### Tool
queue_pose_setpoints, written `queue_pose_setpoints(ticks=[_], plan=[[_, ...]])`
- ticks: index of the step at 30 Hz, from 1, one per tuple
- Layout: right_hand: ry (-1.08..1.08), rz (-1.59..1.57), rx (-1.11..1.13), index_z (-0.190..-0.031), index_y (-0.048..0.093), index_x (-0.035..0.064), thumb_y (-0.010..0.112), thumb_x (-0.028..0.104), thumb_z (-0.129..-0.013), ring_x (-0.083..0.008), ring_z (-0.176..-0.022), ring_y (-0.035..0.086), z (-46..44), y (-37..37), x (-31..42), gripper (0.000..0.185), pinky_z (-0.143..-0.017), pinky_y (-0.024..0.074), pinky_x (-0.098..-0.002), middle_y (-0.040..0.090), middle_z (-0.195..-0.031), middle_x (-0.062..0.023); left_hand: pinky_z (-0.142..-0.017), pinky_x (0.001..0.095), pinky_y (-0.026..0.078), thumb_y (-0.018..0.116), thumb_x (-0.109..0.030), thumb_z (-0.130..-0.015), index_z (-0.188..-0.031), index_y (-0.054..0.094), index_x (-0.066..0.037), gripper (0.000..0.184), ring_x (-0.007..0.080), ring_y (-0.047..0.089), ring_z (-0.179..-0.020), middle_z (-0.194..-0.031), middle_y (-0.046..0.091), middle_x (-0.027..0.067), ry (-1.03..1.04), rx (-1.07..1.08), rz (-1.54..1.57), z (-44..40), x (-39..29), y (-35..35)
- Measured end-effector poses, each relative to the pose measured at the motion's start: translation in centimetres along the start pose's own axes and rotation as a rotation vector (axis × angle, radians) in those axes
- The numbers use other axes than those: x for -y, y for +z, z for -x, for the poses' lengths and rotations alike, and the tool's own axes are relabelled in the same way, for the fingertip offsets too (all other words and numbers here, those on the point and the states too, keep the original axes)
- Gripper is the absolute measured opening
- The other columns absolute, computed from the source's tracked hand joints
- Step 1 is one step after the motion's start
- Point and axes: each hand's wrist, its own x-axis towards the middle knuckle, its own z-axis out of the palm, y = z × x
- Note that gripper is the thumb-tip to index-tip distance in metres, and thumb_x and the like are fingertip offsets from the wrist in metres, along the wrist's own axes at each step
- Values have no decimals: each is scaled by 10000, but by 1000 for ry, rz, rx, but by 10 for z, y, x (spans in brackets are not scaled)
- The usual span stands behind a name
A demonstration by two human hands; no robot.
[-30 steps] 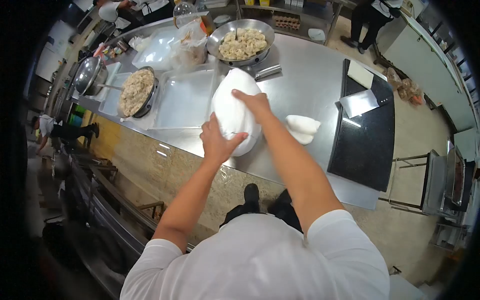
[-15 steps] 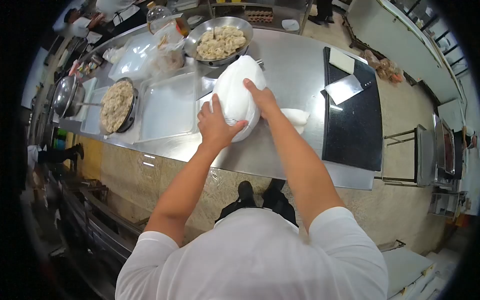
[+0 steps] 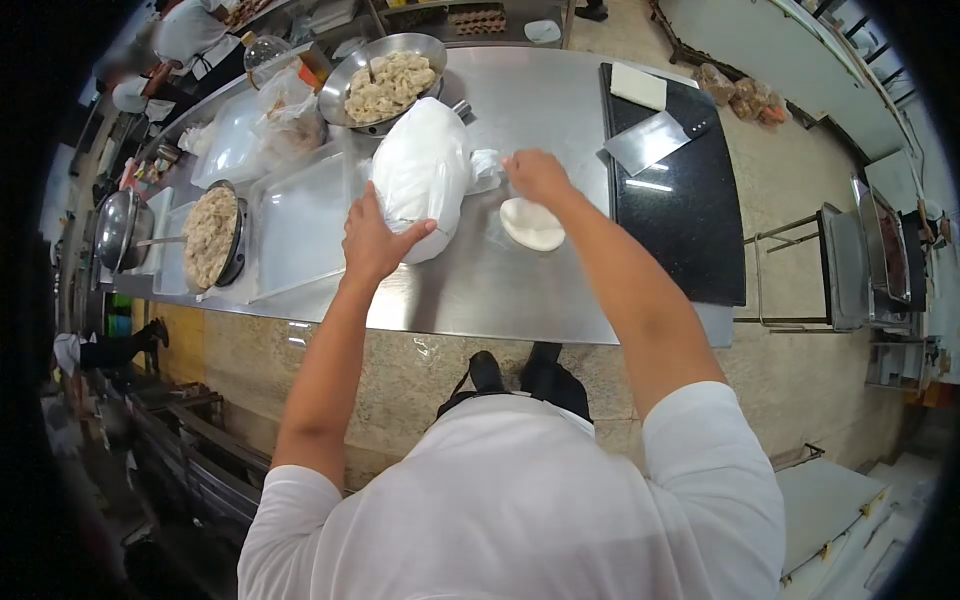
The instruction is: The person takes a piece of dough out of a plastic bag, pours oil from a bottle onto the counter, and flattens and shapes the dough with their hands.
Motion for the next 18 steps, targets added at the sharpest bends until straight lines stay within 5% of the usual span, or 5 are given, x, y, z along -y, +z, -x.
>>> queue_pose_setpoints(ticks=[2,4,9,15,18], plan=[[-12,116,-1,-977,688,14,446,417,-1036,-376,-967,665,21,18,-6,474,-847,522,-504,693,-987,-213,-1094,603,359,809,-705,-663,-1554,261,-4,1259,491,357,-1409,-1518,353,321,3,5,-14,-2,1,-1],[29,186,-236,-1077,667,22,438,380,-1043,-367,-1021,640,37,33,-2,426,-878,512,-503,659,-1079,-192,-1095,602,356,807,-702,-669,-1553,263,-3,1251,486,358,-1413,-1522,351,319,-1,11,-27,-9,-5,-6],[89,30,-18,-1199,624,38,554,391,-992,-386,-1145,584,13,27,-8,416,-924,502,-504,608,-1220,-208,-1084,580,377,836,-656,-648,-1554,248,-1,1263,482,397,-1377,-1506,371,308,71,-40,-34,-21,-8,1],[278,-911,52,-1308,548,-32,751,512,-871,-353,-1196,588,-6,18,59,726,-913,523,-462,594,-1341,-178,-1071,555,408,897,-559,-600,-1547,252,0,1275,490,440,-1326,-1457,417,292,151,-104,8,-17,8,6],[276,-1262,343,-1252,574,-31,803,512,-832,-291,-1008,638,-10,49,62,724,-777,541,-404,660,-1153,-126,-1069,553,414,901,-538,-605,-1547,249,3,1267,479,454,-1314,-1452,427,276,195,-86,84,-22,22,6]])
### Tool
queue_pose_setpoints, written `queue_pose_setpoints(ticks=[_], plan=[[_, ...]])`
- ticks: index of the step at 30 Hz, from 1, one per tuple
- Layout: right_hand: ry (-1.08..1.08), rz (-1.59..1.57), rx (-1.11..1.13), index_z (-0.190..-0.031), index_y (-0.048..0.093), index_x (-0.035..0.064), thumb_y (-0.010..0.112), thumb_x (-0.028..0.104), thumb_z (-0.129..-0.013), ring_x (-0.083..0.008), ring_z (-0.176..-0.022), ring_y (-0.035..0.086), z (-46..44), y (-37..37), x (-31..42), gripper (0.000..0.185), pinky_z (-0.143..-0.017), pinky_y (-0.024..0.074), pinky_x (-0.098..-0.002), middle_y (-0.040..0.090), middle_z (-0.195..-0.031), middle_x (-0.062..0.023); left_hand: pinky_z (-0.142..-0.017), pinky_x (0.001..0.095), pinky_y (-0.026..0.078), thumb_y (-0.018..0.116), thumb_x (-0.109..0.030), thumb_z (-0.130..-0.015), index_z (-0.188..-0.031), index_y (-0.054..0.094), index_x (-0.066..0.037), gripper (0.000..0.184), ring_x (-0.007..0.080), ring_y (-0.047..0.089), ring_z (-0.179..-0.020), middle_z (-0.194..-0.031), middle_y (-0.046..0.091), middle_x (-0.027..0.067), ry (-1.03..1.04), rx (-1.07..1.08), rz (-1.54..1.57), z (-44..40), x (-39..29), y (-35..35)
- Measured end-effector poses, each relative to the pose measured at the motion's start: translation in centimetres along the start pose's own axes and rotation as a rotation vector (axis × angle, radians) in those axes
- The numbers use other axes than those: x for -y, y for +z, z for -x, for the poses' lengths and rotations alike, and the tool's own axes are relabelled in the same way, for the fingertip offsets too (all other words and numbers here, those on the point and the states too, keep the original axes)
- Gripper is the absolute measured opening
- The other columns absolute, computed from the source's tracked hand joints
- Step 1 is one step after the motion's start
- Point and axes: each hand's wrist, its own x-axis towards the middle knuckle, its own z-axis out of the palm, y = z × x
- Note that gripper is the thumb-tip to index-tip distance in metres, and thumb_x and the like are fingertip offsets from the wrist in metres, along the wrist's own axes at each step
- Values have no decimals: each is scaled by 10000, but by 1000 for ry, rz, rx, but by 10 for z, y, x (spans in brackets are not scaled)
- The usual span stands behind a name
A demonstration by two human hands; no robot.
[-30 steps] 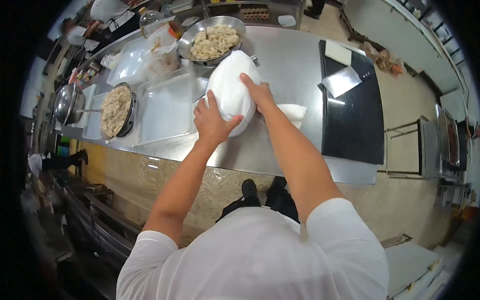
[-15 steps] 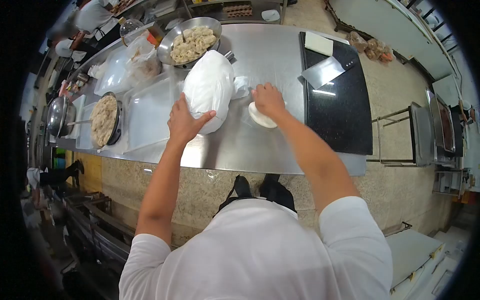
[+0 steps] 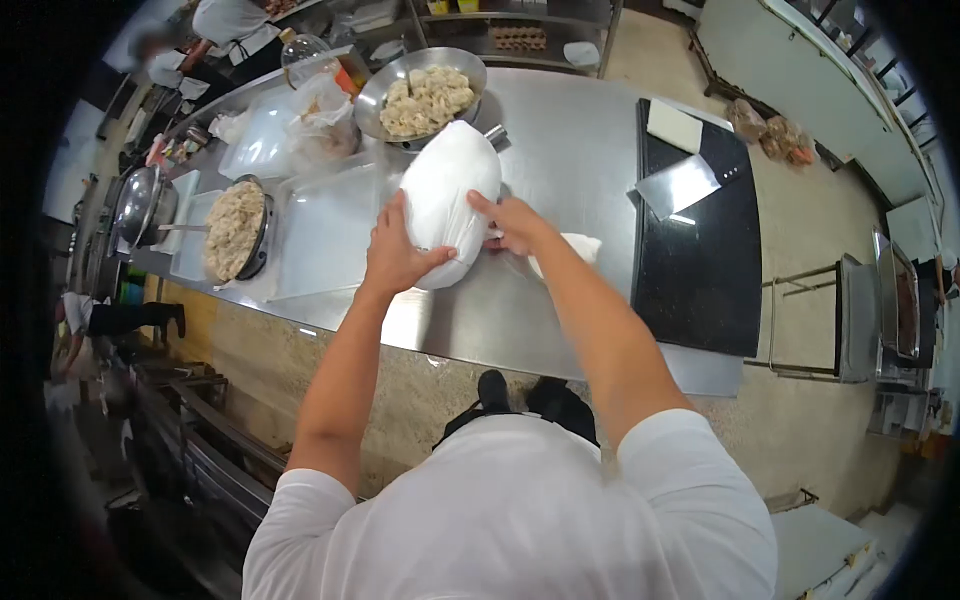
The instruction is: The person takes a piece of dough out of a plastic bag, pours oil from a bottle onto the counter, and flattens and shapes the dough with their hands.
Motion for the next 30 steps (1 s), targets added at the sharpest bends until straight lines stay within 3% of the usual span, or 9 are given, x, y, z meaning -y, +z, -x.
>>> queue_pose_setpoints(ticks=[3,8,11,14,16,21,22,28,30], plan=[[97,-61,43,-1159,616,11,753,277,-919,-119,-702,562,5,-17,-8,384,-528,405,-283,652,-903,-27,-1086,511,414,908,-503,-592,-1543,265,9,1258,442,458,-1335,-1462,434,278,-16,32,100,5,11,-8],[18,-63,53,-1123,620,14,675,129,-961,-80,-647,539,47,6,48,206,-461,338,-246,619,-865,-5,-1106,429,406,843,-391,-688,-1537,296,18,1089,360,477,-1349,-1487,440,256,-56,167,381,-2,37,-26],[-115,-172,242,-1092,601,14,670,108,-958,-79,-648,541,61,11,68,178,-464,350,-248,605,-856,-5,-1090,349,403,553,-174,-841,-1545,318,-3,762,254,525,-1274,-1402,536,136,-254,339,1159,16,39,-23],[-169,-203,386,-1034,596,17,663,106,-958,-77,-646,536,65,33,98,135,-461,347,-243,605,-853,-11,-1061,336,423,540,-147,-848,-1536,337,-11,731,238,541,-1252,-1388,554,131,-391,377,1420,24,56,2],[-195,-101,251,-1029,594,20,653,110,-961,-77,-628,511,68,47,105,127,-457,327,-236,605,-862,-19,-1045,341,436,530,-153,-872,-1503,379,17,671,230,553,-1230,-1389,548,134,-391,358,1432,27,47,-8],[-218,-134,173,-1016,599,29,633,100,-963,-71,-619,469,99,69,146,95,-447,314,-218,597,-872,-20,-1025,514,410,758,-529,-820,-1495,383,23,949,340,535,-1220,-1313,545,235,157,-179,-27,22,-22,-42],[-243,-115,142,-1023,598,21,631,98,-956,-87,-607,475,104,78,151,107,-452,332,-230,601,-881,-29,-980,469,443,803,-536,-770,-1499,359,24,1020,378,537,-1201,-1279,548,251,114,-144,-121,14,-41,-45],[-256,38,271,-1018,607,35,636,128,-960,-95,-733,571,90,87,137,113,-487,384,-220,623,-916,-25,-993,503,429,822,-302,-775,-1505,366,-39,901,390,500,-1311,-1420,508,238,-154,254,147,-62,-1,-10],[-401,36,335,-1214,572,0,668,218,-970,-128,-813,622,94,70,133,341,-596,486,-282,624,-913,-20,-1015,512,417,821,-260,-763,-1526,351,-115,908,391,487,-1332,-1454,498,208,-36,209,307,-69,14,-3]])
